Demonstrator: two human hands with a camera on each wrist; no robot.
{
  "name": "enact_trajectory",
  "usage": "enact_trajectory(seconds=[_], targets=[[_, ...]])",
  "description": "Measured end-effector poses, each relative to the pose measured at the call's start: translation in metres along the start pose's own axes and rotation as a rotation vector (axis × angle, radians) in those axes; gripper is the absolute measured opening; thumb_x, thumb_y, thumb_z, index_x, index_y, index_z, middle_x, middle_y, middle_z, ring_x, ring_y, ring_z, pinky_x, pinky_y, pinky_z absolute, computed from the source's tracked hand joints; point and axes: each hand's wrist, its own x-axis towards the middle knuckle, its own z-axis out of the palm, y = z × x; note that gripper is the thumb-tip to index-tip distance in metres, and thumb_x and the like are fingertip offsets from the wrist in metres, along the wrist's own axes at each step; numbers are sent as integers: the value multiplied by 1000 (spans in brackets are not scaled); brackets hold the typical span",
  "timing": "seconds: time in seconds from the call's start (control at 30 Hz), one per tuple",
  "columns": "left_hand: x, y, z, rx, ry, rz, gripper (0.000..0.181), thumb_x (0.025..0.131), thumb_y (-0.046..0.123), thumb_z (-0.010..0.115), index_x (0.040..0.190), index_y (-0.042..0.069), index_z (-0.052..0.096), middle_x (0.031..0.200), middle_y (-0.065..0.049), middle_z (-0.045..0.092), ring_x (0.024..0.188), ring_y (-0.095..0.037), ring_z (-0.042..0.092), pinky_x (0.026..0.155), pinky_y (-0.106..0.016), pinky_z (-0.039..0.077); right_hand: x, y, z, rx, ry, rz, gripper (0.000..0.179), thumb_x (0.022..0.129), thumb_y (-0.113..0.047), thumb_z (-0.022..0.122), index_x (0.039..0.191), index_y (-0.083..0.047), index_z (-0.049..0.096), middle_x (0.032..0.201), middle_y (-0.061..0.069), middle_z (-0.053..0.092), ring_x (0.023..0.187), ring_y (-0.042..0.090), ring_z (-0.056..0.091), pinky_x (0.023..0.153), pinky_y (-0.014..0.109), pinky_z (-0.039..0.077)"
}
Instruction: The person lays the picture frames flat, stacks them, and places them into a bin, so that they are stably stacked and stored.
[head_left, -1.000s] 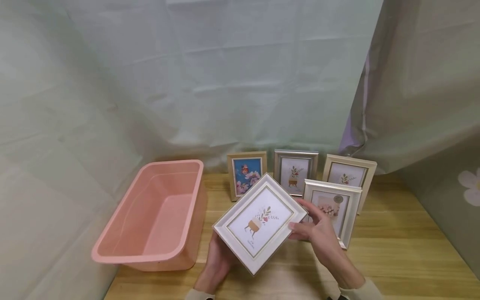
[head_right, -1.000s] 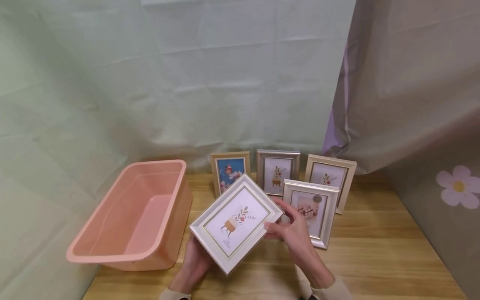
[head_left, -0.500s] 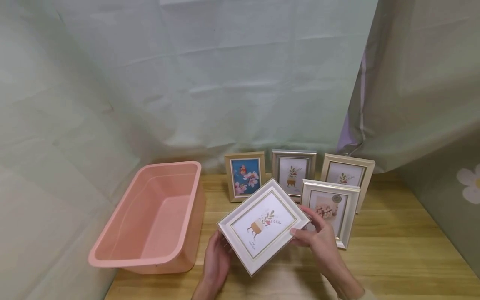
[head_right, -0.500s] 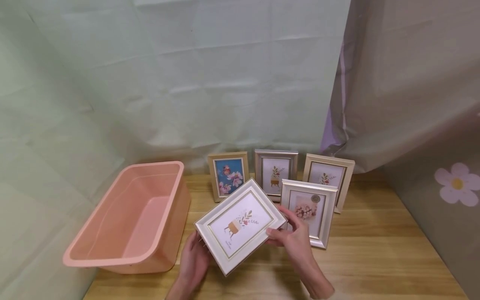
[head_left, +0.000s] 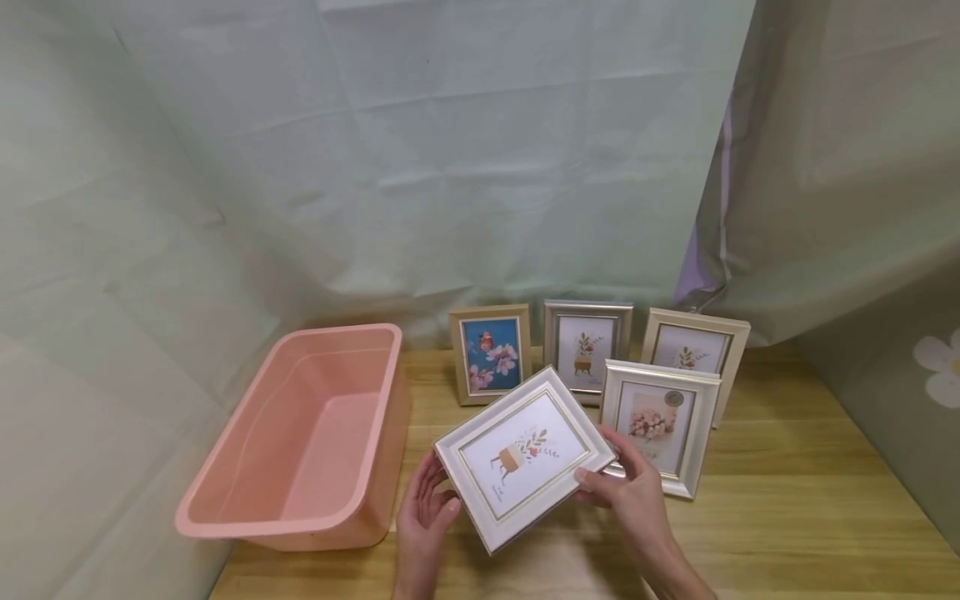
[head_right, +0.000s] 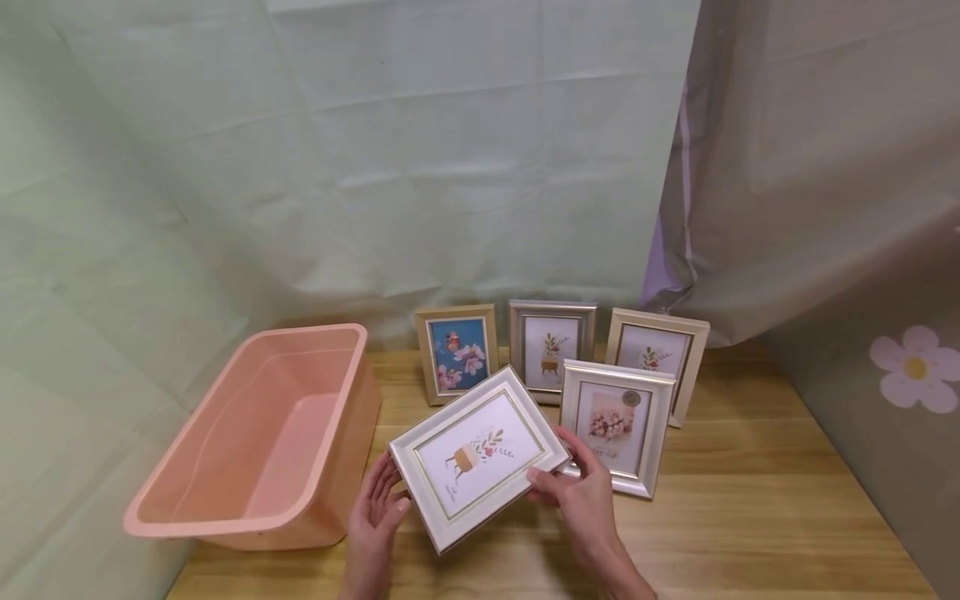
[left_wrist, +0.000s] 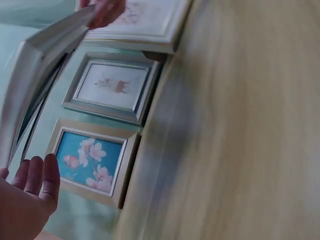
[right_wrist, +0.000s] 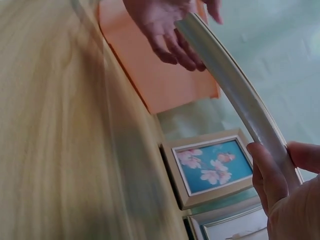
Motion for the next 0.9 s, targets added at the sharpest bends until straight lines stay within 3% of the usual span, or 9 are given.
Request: enact_trajectory(seconds=[0.1,0.2,0.33,0.4,0.67,0.9], targets=[[-5,-4,-2,136,-46,88,99,80,-8,76,168,-3,30,155,6,56,134,-5,57,103,-22,53,-2,3,2,15,12,3,82,86,14,75,161,-4,48,138,17,60,83,20,80,76,36,69],[-8,-9,-7,340,-127,163,125,70,6,92,173,7,22,165,-6,46,142,-2,47,106,-24,50,-4,5,6,48,30,-3,83,85,16,75,160,-3,48,129,11,64,81,19,79,74,36,69],[-6,-12,-12,546,-185,206,149,60,22,103,176,10,10,169,-20,36,142,1,39,106,-25,49,-7,10,12,80,44,0,83,84,18,75,160,-2,47,118,5,65,79,19,79,73,37,70],[-3,-11,-12,601,-187,188,153,57,25,105,176,10,9,167,-21,38,138,0,41,105,-27,50,-7,12,14,84,37,8,83,84,18,74,160,-3,46,120,8,65,80,19,80,74,38,70],[9,-4,-14,704,-210,82,151,56,32,105,172,-1,15,168,-25,39,126,-14,57,106,-31,55,-5,18,12,18,-43,34,83,84,19,74,156,-4,41,133,24,60,90,24,79,79,41,70],[21,1,-19,721,-271,74,151,55,33,106,172,-3,16,170,-26,37,118,-14,61,103,-29,55,-4,18,6,-221,-67,-66,94,73,12,89,156,-2,47,133,28,63,90,18,75,79,30,67]])
